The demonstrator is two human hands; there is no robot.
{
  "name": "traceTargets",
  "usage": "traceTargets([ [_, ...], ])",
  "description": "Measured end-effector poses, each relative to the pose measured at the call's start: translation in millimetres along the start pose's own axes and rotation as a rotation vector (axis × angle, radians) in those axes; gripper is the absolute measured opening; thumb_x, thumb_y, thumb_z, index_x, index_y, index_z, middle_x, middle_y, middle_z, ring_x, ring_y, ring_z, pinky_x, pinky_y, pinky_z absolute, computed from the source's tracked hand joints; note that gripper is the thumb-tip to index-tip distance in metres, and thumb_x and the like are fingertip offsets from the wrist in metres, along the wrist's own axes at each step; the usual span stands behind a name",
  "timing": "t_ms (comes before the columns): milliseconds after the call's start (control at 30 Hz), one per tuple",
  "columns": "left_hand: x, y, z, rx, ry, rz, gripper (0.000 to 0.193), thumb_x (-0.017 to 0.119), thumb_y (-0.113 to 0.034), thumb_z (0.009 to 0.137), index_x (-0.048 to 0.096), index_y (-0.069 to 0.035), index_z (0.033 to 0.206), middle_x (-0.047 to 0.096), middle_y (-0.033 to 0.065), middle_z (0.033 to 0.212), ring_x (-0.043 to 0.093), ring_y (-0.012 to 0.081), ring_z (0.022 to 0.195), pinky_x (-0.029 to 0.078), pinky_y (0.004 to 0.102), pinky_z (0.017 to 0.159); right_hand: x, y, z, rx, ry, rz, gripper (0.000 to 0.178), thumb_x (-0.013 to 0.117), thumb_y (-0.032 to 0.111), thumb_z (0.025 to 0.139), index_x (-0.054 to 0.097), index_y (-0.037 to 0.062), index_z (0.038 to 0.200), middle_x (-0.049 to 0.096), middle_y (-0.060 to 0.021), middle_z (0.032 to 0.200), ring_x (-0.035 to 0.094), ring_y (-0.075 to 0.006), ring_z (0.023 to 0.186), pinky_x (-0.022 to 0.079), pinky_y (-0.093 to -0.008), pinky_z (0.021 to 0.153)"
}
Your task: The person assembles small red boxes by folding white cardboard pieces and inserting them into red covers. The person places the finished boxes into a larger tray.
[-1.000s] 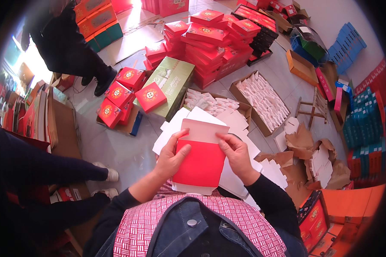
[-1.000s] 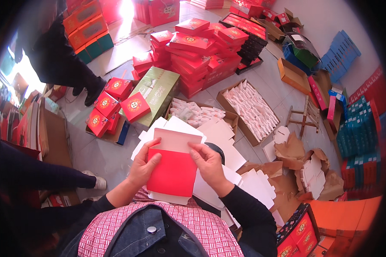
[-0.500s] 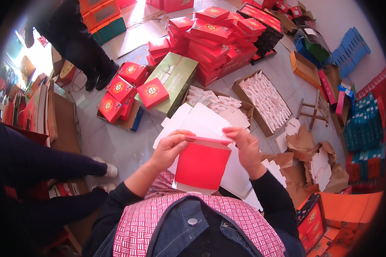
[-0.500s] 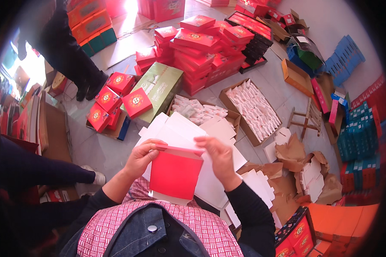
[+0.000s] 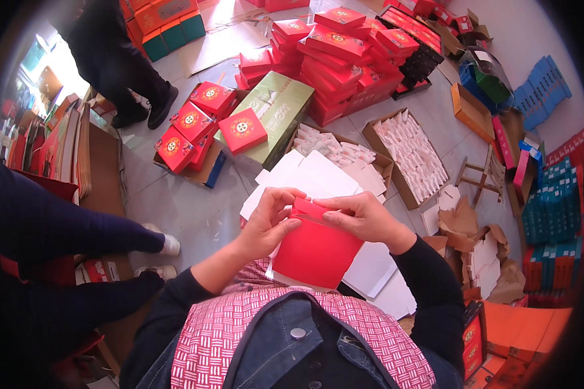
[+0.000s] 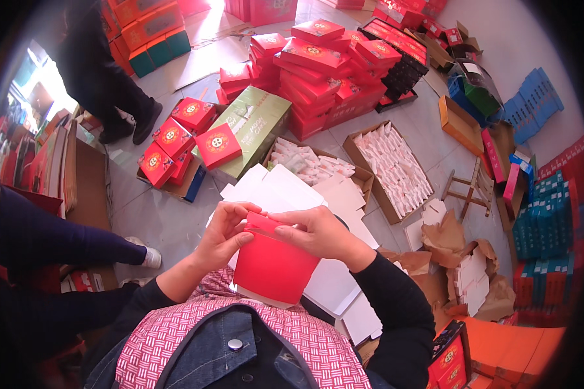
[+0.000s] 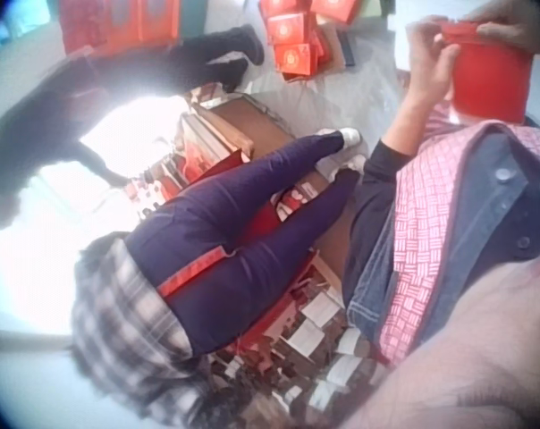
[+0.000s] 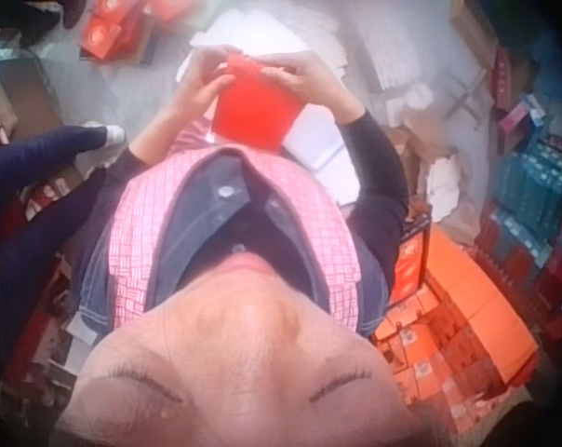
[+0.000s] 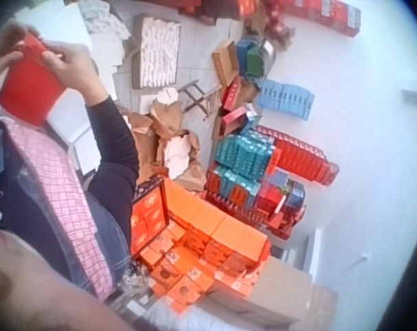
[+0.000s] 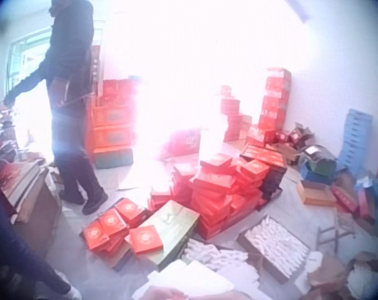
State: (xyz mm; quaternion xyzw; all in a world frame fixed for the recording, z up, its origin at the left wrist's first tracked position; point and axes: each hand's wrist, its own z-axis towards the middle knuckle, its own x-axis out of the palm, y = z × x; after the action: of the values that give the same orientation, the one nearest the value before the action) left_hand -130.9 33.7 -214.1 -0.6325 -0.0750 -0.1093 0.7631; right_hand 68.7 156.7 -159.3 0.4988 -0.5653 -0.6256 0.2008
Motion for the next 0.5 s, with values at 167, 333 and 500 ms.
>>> traceTargets([
  [167, 3.2, -3.6, 1.1, -0.01, 0.019, 0.019, 0.04, 0.055, 0.004, 0.089, 0.035, -0.006, 0.123, 0.041, 0.0136, 0.13, 0.045, 0.0232, 0.125, 0.039, 0.0383, 0.105, -7.9, 12.2, -1.0, -0.17, 0.049, -0.218, 0.028, 0.063, 0.012, 0.086, 0.065, 0.0027, 0.112, 0.067, -0.0177, 0.085, 0.066, -0.0235, 0.074, 0.051, -0.0301, 0.069],
  [333, 2.6, -2.9, -1.3, -0.016, 0.047, 0.032, 0.04, 0.056, 0.004, 0.089, 0.038, -0.006, 0.123, 0.04, 0.0136, 0.131, 0.045, 0.0234, 0.125, 0.039, 0.0377, 0.105, -5.6, 7.3, -2.2, -0.245, 0.03, -0.312, 0.028, 0.064, 0.009, 0.086, 0.066, 0.0049, 0.113, 0.067, -0.0156, 0.08, 0.066, -0.0244, 0.068, 0.052, -0.029, 0.063],
  [500, 1.7, -0.5, -4.1, -0.012, 0.027, 0.032, 0.035, 0.055, 0.004, 0.089, 0.043, -0.004, 0.121, 0.04, 0.0135, 0.131, 0.046, 0.0235, 0.125, 0.039, 0.0373, 0.105, 1.1, 9.9, -4.1, -0.27, -0.007, -0.32, 0.024, 0.063, 0.012, 0.084, 0.067, 0.0022, 0.106, 0.067, -0.0177, 0.086, 0.066, -0.0299, 0.077, 0.052, -0.0341, 0.07],
])
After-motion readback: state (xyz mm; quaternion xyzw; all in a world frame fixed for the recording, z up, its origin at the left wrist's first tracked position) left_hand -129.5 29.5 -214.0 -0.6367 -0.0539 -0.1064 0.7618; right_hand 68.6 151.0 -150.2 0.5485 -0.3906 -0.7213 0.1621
